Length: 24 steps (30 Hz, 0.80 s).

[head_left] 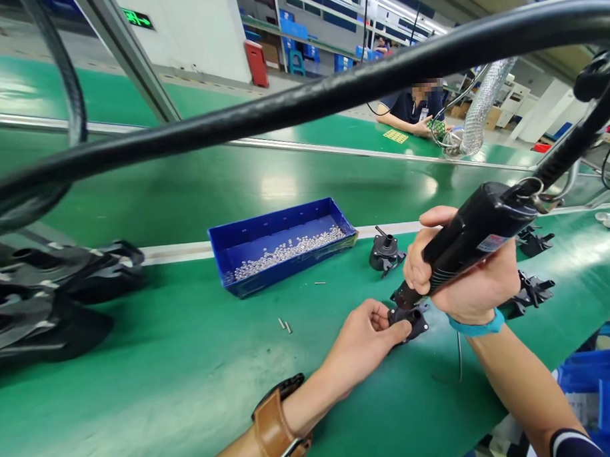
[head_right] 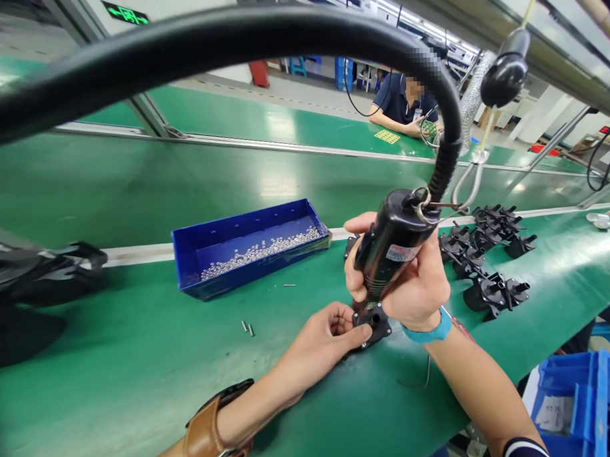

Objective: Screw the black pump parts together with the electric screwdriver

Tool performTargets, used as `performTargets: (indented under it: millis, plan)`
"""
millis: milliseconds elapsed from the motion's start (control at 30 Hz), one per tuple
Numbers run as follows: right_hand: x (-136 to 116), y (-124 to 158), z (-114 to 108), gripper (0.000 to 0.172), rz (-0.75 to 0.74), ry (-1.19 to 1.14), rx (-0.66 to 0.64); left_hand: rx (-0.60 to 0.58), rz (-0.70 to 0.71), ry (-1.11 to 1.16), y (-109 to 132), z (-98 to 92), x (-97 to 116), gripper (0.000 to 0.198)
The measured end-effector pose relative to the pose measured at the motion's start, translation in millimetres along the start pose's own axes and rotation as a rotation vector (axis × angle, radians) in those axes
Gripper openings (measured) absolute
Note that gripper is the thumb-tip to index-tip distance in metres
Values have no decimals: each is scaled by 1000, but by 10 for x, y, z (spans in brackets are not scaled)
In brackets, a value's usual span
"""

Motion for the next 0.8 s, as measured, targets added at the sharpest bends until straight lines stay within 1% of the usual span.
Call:
performTargets:
  millis: [233, 433, 633, 700, 800]
  plan:
    - [92, 31, 11, 65, 31, 11, 7, 16, 12, -21, 20, -9, 53, 39]
    - [127, 41, -30, 65, 21, 17, 11, 15, 23, -6, 3, 4, 30, 38]
    - [142, 65, -107, 57, 27, 32, 56, 11, 44, 5, 11, 11, 60, 37]
    - [152, 64, -101, 58, 32, 12, 5, 14, 47, 8, 15, 10, 69, 37]
    - [152, 46, -64, 61, 20, -55, -165, 25, 36, 13, 14, 10, 57, 37]
Point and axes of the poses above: each hand's wrist, its own y-axis away from the middle knuckle, its own z-axis out of the palm, x = y × z, the point moved 7 cm from there along -y, towards the middle knuckle, and after that the axes turned 5 degrees about -x, right-handed, at the moved point
